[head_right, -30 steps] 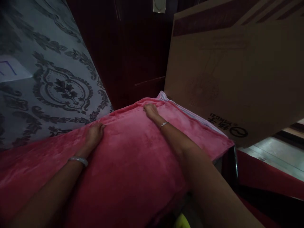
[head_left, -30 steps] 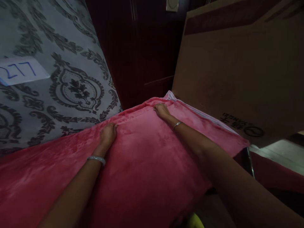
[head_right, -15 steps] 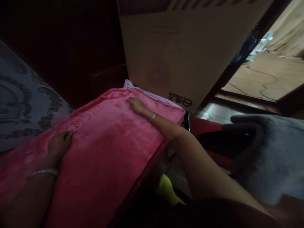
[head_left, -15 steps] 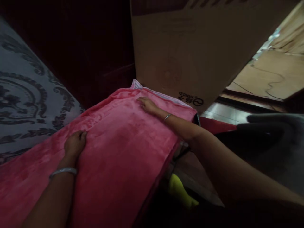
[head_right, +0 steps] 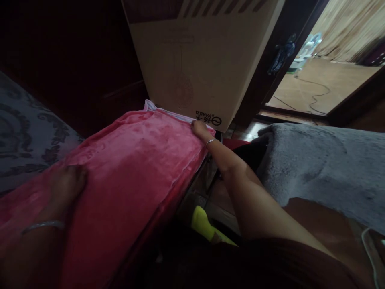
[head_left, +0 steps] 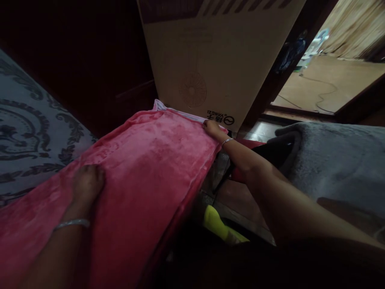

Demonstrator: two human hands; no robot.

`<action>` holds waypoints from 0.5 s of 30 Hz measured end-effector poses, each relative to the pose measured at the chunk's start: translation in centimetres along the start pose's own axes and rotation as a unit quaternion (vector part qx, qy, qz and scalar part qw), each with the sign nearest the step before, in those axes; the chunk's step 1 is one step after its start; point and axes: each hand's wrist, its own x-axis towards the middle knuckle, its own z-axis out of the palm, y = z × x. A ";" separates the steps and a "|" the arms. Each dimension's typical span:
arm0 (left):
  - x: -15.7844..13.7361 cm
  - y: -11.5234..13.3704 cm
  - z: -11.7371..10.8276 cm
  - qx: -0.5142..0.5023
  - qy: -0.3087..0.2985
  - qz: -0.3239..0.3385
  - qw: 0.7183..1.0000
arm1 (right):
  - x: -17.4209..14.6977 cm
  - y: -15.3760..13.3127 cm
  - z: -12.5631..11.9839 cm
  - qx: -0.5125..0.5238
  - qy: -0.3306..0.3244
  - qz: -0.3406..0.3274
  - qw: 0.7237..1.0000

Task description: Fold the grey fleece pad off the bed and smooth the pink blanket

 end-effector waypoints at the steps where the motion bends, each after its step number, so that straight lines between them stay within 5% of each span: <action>1: -0.5 0.7 0.2 0.003 0.002 0.032 0.999 | -0.1 -0.2 -0.1 -0.001 0.001 0.002 1.000; 7: -0.7 3.1 1.4 -0.016 -0.034 0.060 0.997 | -1.7 -2.3 0.3 -0.011 0.042 0.003 0.999; 15: 4.4 7.5 2.3 0.008 -0.032 0.063 0.997 | -3.4 -3.8 3.8 -0.029 0.067 -0.063 0.995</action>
